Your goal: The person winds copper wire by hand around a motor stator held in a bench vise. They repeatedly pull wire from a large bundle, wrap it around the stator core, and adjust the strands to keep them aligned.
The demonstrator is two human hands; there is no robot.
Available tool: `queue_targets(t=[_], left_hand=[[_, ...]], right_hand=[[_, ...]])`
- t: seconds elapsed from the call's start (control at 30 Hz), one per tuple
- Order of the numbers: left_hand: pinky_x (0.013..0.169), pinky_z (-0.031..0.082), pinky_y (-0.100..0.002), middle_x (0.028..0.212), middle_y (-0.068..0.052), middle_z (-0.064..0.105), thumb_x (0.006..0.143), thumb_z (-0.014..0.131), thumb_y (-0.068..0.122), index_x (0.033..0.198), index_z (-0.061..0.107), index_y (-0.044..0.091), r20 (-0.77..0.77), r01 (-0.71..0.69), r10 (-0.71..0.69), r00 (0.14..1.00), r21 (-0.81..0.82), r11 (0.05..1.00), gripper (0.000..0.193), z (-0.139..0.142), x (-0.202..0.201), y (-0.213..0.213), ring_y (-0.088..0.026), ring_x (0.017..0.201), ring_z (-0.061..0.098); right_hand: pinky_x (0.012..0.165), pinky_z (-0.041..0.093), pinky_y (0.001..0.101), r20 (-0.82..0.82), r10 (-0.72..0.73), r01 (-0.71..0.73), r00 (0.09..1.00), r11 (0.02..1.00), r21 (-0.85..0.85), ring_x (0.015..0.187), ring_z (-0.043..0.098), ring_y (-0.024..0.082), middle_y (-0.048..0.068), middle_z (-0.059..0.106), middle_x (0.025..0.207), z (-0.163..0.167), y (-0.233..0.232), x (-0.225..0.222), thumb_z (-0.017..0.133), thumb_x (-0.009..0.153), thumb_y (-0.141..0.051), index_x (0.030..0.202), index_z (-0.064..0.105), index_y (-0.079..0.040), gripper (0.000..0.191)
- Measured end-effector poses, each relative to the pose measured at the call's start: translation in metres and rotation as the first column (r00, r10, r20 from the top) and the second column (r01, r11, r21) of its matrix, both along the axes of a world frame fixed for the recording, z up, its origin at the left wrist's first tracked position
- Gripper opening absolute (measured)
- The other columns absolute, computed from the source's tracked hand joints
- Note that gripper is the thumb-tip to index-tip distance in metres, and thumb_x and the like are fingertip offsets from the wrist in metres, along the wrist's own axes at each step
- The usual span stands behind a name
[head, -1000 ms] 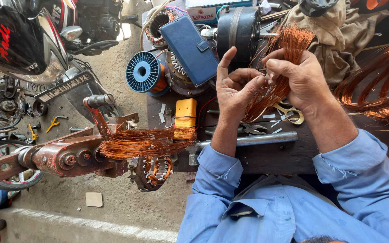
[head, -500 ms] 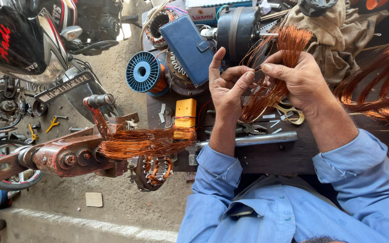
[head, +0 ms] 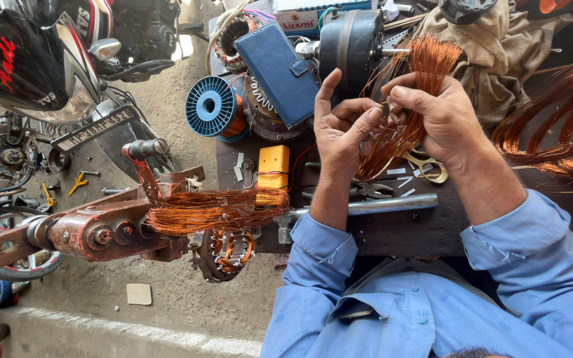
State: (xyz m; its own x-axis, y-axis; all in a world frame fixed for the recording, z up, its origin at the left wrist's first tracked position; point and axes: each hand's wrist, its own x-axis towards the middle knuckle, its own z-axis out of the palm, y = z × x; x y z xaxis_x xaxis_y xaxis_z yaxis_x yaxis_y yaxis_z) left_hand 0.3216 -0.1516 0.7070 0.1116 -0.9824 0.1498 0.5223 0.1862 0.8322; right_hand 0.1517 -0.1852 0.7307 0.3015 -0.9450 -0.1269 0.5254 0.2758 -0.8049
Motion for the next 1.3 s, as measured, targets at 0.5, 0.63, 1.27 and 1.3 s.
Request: queue_targets(t=[0.5, 0.63, 1.27, 1.3], left_hand=[[0.077, 0.062, -0.028, 0.102, -0.013, 0.074, 0.091, 0.081, 0.000, 0.164, 0.026, 0.005, -0.014, 0.007, -0.007, 1.000, -0.001, 1.000, 0.091, -0.009, 0.000, -0.001, -0.015, 0.090, 0.073], [0.078, 0.062, -0.027, 0.102, -0.013, 0.074, 0.092, 0.081, 0.001, 0.165, 0.026, 0.005, -0.012, 0.024, -0.024, 1.000, 0.000, 1.000, 0.092, -0.010, -0.001, -0.001, -0.014, 0.091, 0.072], [0.077, 0.063, -0.029, 0.103, -0.014, 0.074, 0.092, 0.081, 0.001, 0.165, 0.027, 0.004, 0.000, 0.019, -0.019, 1.000, 0.006, 1.000, 0.091, -0.022, 0.001, -0.006, -0.016, 0.092, 0.073], [0.077, 0.064, -0.029, 0.103, -0.014, 0.074, 0.092, 0.081, 0.001, 0.165, 0.026, 0.005, -0.002, 0.019, -0.019, 1.000, 0.002, 1.000, 0.091, -0.022, 0.000, -0.006, -0.016, 0.092, 0.073]], right_hand=[[0.077, 0.060, 0.0300, 0.073, -0.002, 0.001, 0.997, 1.000, 0.018, 0.079, 0.067, 0.018, 0.010, 0.068, 0.090, -0.008, -0.003, -0.002, 0.063, 0.098, -0.003, 0.102, 0.069, 0.001, 0.009], [0.075, 0.060, 0.0276, 0.051, -0.027, 0.025, 0.998, 0.999, 0.037, 0.079, 0.068, 0.015, 0.008, 0.070, 0.092, -0.005, -0.003, 0.001, 0.064, 0.099, -0.006, 0.104, 0.072, 0.001, 0.012], [0.080, 0.059, 0.0331, 0.092, -0.014, 0.020, 0.996, 0.997, -0.071, 0.081, 0.065, 0.019, 0.012, 0.065, 0.092, -0.022, -0.006, -0.002, 0.056, 0.093, -0.006, 0.097, 0.064, 0.000, 0.011], [0.080, 0.059, 0.0332, 0.089, -0.016, 0.022, 0.996, 0.998, -0.063, 0.081, 0.064, 0.019, 0.013, 0.065, 0.093, -0.021, -0.006, -0.002, 0.056, 0.093, -0.007, 0.097, 0.064, 0.000, 0.012]])
